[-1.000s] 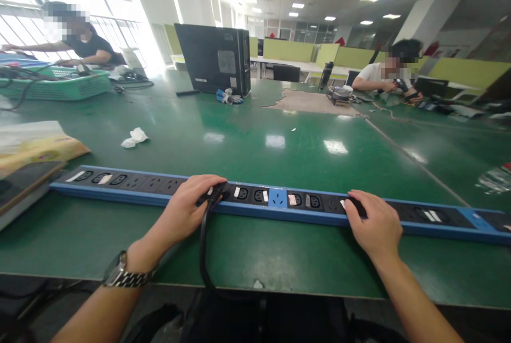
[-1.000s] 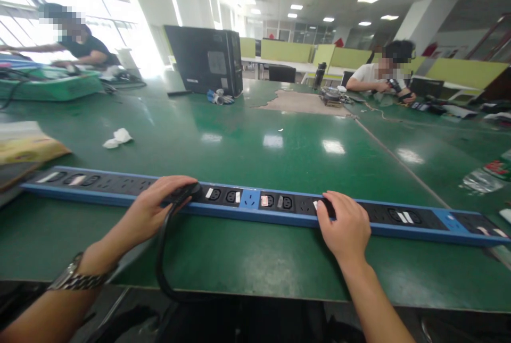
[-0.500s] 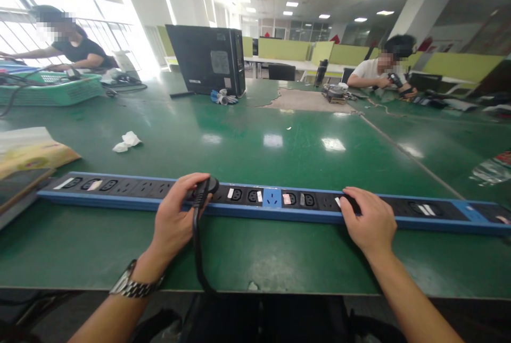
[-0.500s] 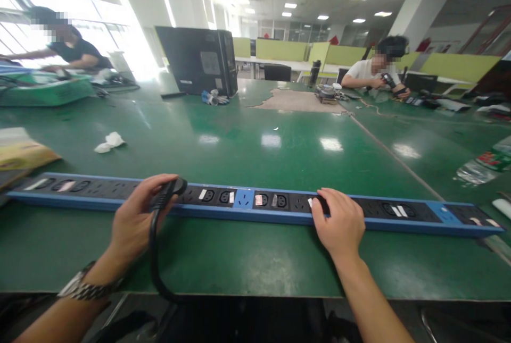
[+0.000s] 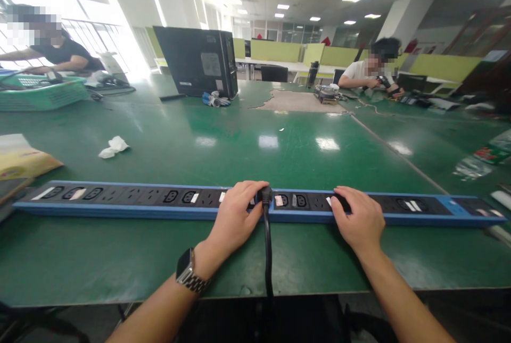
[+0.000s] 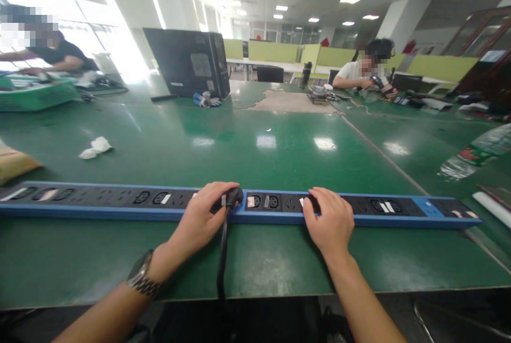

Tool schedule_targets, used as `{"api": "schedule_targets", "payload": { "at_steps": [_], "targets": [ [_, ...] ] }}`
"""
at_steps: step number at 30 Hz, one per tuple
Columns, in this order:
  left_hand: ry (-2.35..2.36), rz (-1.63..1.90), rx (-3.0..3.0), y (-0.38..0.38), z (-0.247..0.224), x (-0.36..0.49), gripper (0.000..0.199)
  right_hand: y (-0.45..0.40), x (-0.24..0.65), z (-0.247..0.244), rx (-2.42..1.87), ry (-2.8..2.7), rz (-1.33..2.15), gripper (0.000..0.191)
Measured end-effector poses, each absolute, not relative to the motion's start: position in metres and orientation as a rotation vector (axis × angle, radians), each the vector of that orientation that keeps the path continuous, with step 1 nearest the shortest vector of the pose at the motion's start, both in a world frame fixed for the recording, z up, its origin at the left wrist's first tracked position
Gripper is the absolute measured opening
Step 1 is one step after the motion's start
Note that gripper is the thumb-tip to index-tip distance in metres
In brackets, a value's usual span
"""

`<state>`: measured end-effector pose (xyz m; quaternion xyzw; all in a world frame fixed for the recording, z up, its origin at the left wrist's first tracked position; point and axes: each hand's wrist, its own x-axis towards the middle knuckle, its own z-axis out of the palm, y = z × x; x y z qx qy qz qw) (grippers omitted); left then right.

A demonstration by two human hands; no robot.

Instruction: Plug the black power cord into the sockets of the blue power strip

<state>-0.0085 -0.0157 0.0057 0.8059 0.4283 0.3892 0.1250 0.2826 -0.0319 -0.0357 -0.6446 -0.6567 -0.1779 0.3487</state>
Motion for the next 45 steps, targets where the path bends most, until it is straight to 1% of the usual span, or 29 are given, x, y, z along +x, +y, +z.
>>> {"api": "schedule_targets", "payload": {
  "at_steps": [5,10,14,17,19,21,23,26,27,29,32,34,36,39,42,45],
  "targets": [
    [1.320,1.077,2.437,-0.016,0.006,-0.018,0.022,-0.033,0.283,-0.036,-1.671,-1.716,-0.452,0.030],
    [1.315,0.983,2.523,-0.016,0.010,-0.017,0.025,-0.033,0.282,-0.035,-1.683,-1.704,-0.445,0.030],
    [1.297,0.934,2.591,-0.019,0.011,-0.010,0.035,-0.034,0.281,-0.035,-1.677,-1.699,-0.433,0.030],
    [1.301,1.032,2.482,-0.019,0.006,-0.010,0.032,-0.033,0.282,-0.036,-1.674,-1.696,-0.404,0.029],
    [1.234,1.204,2.380,-0.019,0.004,-0.011,0.030,-0.031,0.284,-0.034,-1.671,-1.672,-0.352,0.029],
    [1.156,1.376,2.297,-0.021,0.006,-0.009,0.030,-0.032,0.282,-0.027,-1.650,-1.601,-0.220,0.029],
    [1.127,1.469,2.241,-0.025,0.010,-0.003,0.035,-0.039,0.273,-0.013,-1.604,-1.463,-0.011,0.031],
    [1.079,1.416,2.280,-0.038,0.014,0.015,0.046,-0.063,0.241,0.011,-1.522,-1.441,0.355,0.036],
    [1.028,1.372,2.321,-0.043,0.014,0.022,0.047,-0.073,0.229,0.018,-1.512,-1.531,0.457,0.036],
    [0.925,1.280,2.413,-0.051,0.014,0.032,0.044,-0.089,0.210,0.028,-1.538,-1.731,0.544,0.035],
    [0.939,1.206,2.469,-0.052,0.014,0.032,0.044,-0.093,0.210,0.035,-1.627,-1.802,0.455,0.034],
    [1.081,1.154,2.506,-0.044,0.016,0.022,0.045,-0.082,0.227,0.038,-1.664,-1.739,0.396,0.039],
    [1.265,1.066,2.560,-0.034,0.016,0.009,0.041,-0.064,0.246,0.042,-1.722,-1.721,0.362,0.043],
    [1.471,0.938,2.586,-0.021,0.012,-0.004,0.039,-0.039,0.261,0.047,-1.807,-1.901,0.329,0.039],
    [1.505,0.849,2.613,-0.017,0.003,-0.007,0.038,-0.026,0.259,0.049,-1.894,-2.083,0.101,0.034],
    [1.508,0.845,2.642,-0.017,-0.002,-0.006,0.036,-0.022,0.253,0.046,-1.912,-2.148,-0.138,0.031]
  ]
}}
